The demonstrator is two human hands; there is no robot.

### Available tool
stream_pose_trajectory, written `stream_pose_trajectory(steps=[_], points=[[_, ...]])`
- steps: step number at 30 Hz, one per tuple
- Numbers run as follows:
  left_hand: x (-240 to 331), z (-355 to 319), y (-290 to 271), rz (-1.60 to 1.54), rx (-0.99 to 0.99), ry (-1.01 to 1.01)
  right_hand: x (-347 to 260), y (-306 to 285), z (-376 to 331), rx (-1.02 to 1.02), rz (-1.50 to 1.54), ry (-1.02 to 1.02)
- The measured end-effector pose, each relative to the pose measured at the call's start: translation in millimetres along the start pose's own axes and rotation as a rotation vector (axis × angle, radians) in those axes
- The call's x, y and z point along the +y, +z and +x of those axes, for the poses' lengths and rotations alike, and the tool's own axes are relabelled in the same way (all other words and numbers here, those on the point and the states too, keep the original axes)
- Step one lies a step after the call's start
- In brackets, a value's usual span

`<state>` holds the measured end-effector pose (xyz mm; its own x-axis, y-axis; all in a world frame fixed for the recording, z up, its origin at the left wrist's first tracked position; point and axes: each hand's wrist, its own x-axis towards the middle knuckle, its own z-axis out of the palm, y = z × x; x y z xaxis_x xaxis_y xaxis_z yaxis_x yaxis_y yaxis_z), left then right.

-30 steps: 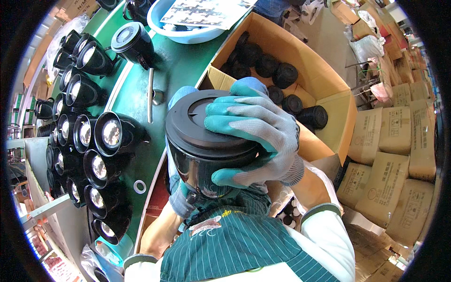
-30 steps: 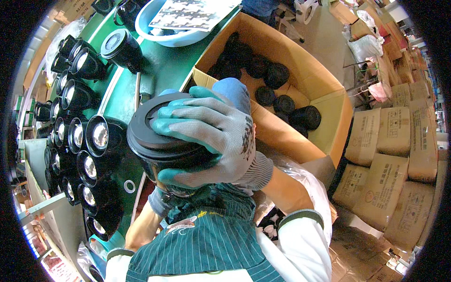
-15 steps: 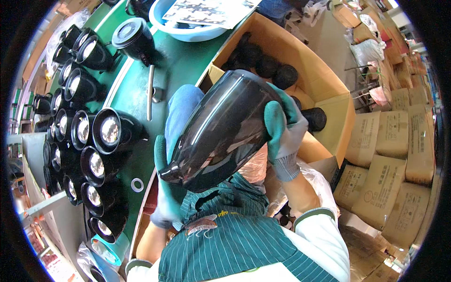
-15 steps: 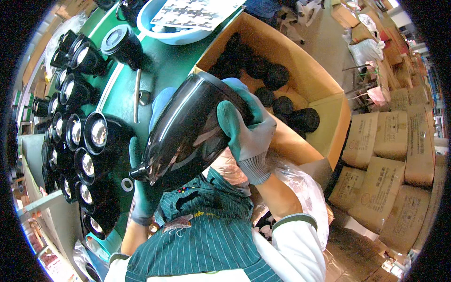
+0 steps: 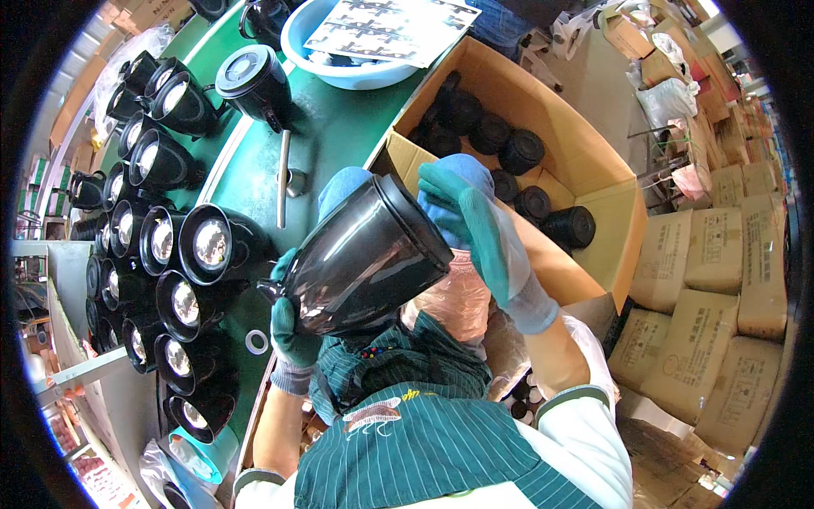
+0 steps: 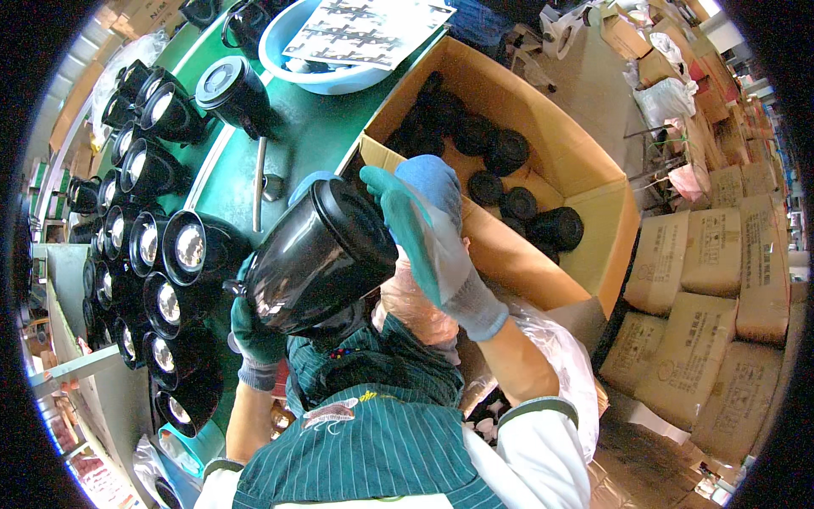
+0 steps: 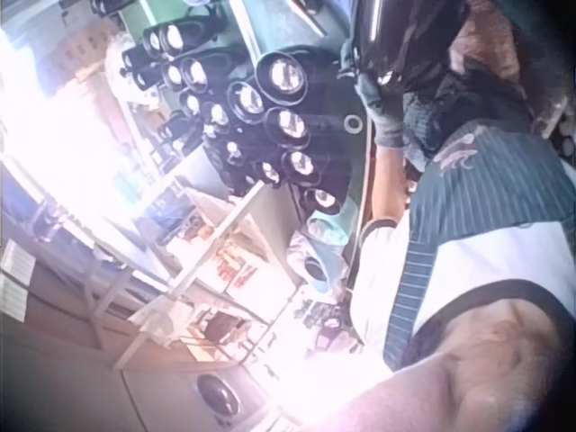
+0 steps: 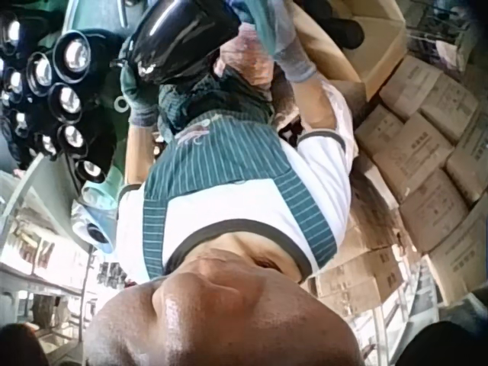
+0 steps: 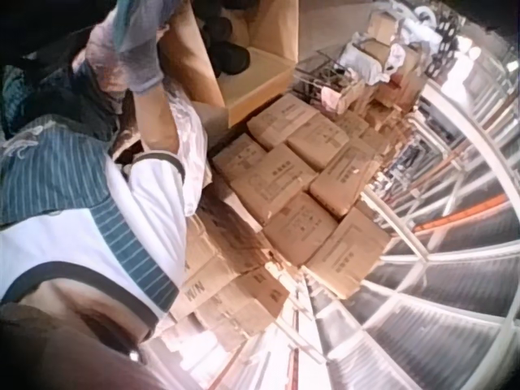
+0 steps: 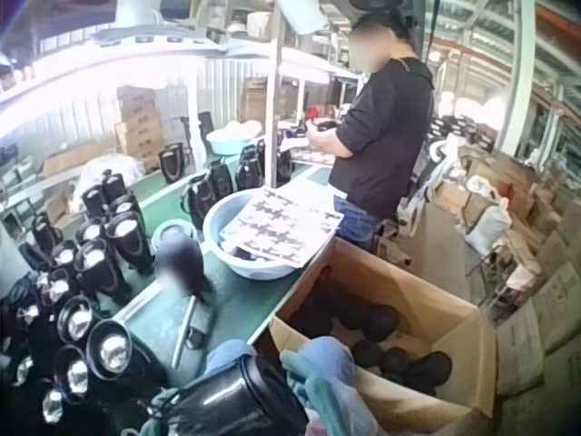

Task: The person assembles black kettles by inserting a metal rod into the base, screwing on a lid, and inspecting the interior. The person handles each kettle one at a time, places completed units on a green table, and retrieves new parts from a cardboard box.

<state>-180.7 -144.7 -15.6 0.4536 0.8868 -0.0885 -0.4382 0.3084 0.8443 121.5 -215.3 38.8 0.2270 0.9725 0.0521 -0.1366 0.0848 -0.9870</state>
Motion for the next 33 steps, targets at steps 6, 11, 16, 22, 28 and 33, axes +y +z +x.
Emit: stream_pose_trajectory(steps=[6,11,16,22,28,33], points=[[38,12,8,0.51,-0.146,0.382,46,-3,-1,-0.28,-0.024,-0.141],[44,2,35,0.511,-0.03,0.465,7,28,-8,-0.064,0.04,-0.01],[44,1,45,0.459,0.069,0.456,-28,44,-3,0.109,-0.191,-0.123],[2,23,32,-0.234,0.424,-0.155,-108,59,6,-0.011,-0.983,-0.594],[-11,18,23,-0.215,-0.264,-0.512,-122,93,1,-0.658,-0.764,-0.799],[-34,-6,13,-0.005,-0.613,-0.402,-108,103,-4,-0.902,-0.606,-0.964]])
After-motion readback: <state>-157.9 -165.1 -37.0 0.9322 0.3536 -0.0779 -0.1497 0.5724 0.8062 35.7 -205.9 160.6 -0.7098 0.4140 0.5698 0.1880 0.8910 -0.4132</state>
